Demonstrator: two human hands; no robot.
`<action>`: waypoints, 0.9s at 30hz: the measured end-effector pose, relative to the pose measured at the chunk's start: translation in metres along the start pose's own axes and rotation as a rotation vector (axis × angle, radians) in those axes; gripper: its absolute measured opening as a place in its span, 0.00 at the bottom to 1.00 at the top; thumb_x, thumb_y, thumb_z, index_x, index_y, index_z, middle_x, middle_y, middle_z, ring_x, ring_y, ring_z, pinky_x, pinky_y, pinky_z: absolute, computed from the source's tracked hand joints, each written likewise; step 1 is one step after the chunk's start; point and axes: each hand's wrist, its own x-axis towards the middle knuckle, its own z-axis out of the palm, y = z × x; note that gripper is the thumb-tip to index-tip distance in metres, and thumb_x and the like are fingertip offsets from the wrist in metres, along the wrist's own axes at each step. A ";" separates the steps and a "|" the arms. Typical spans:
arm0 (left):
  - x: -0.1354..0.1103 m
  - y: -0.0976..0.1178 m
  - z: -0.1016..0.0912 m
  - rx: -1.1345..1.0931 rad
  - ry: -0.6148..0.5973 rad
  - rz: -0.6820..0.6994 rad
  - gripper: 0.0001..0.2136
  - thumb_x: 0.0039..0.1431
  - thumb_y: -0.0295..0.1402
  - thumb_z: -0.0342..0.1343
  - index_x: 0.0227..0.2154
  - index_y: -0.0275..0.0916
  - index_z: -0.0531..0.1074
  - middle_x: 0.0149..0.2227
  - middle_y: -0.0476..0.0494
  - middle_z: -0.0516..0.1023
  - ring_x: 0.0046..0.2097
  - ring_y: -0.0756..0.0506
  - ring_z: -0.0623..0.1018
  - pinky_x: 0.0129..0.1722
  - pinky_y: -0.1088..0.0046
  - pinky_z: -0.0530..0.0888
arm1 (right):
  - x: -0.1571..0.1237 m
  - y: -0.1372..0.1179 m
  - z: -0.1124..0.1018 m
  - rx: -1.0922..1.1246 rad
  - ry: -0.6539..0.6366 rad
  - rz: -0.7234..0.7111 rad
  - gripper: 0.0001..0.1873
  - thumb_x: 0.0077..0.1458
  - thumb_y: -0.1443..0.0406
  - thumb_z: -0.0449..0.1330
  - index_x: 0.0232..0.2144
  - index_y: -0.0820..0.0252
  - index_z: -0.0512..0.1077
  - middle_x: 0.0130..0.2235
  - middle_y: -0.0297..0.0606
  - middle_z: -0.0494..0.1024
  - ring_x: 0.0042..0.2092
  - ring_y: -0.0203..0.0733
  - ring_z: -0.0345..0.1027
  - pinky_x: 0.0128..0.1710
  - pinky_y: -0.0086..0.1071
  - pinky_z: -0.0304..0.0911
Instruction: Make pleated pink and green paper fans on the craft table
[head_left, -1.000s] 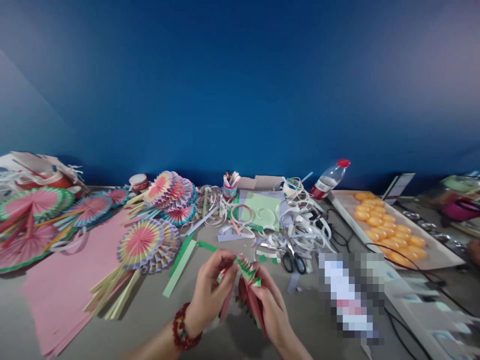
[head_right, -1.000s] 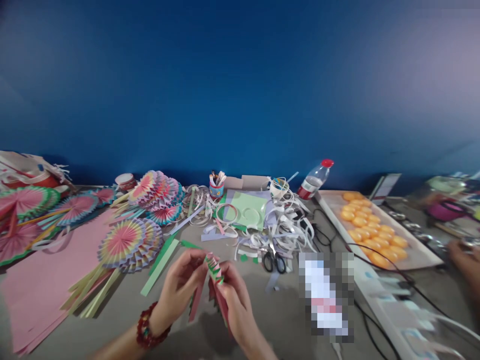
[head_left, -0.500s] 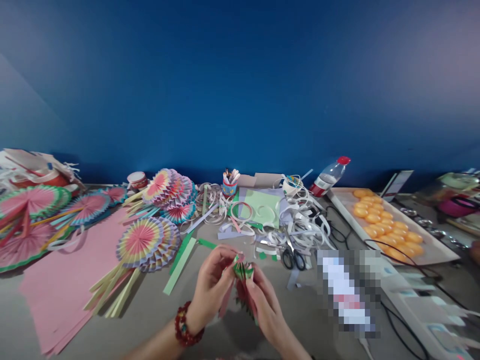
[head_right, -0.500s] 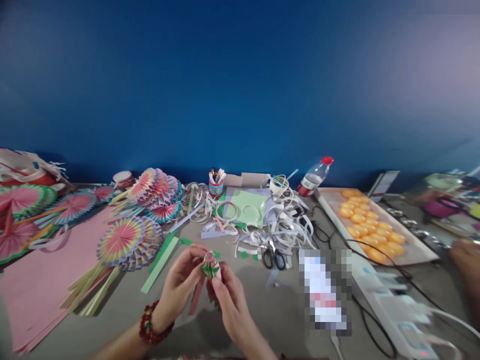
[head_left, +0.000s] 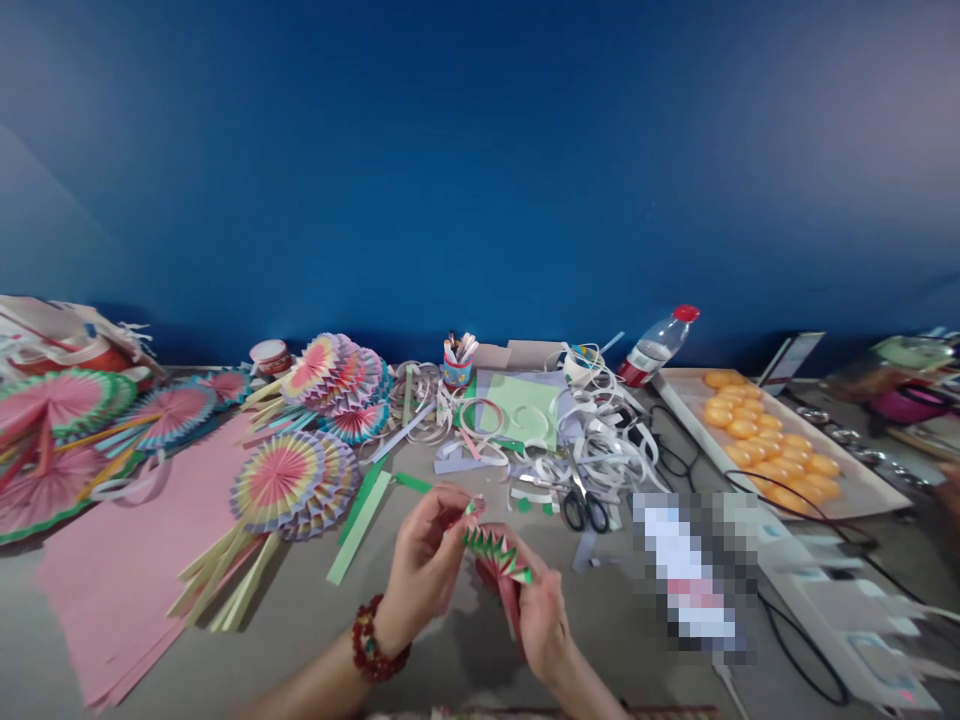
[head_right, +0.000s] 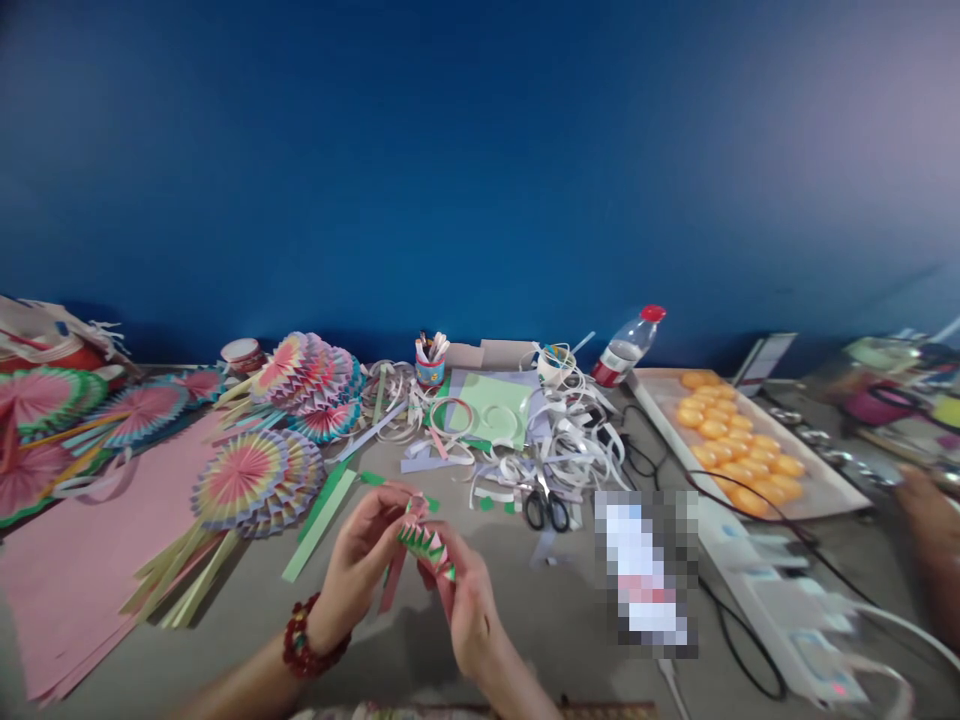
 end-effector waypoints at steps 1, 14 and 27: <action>0.000 0.000 0.000 0.006 -0.006 0.000 0.09 0.60 0.38 0.60 0.32 0.37 0.72 0.38 0.42 0.75 0.39 0.47 0.76 0.39 0.74 0.73 | 0.001 -0.002 0.001 0.029 -0.015 0.000 0.43 0.53 0.33 0.42 0.44 0.60 0.76 0.32 0.43 0.76 0.30 0.44 0.67 0.27 0.32 0.65; -0.002 0.001 -0.002 -0.003 -0.030 -0.088 0.08 0.60 0.37 0.60 0.33 0.37 0.71 0.38 0.44 0.75 0.38 0.47 0.76 0.36 0.75 0.72 | 0.005 -0.017 -0.004 -0.555 0.004 -0.348 0.22 0.65 0.49 0.48 0.31 0.56 0.70 0.23 0.33 0.72 0.25 0.38 0.65 0.26 0.28 0.57; -0.005 -0.004 -0.002 -0.038 -0.035 -0.102 0.07 0.60 0.36 0.59 0.34 0.38 0.71 0.36 0.46 0.74 0.39 0.48 0.75 0.39 0.75 0.71 | 0.015 -0.029 -0.008 -0.729 -0.098 -0.786 0.21 0.64 0.48 0.51 0.38 0.57 0.73 0.22 0.37 0.75 0.23 0.41 0.68 0.24 0.32 0.61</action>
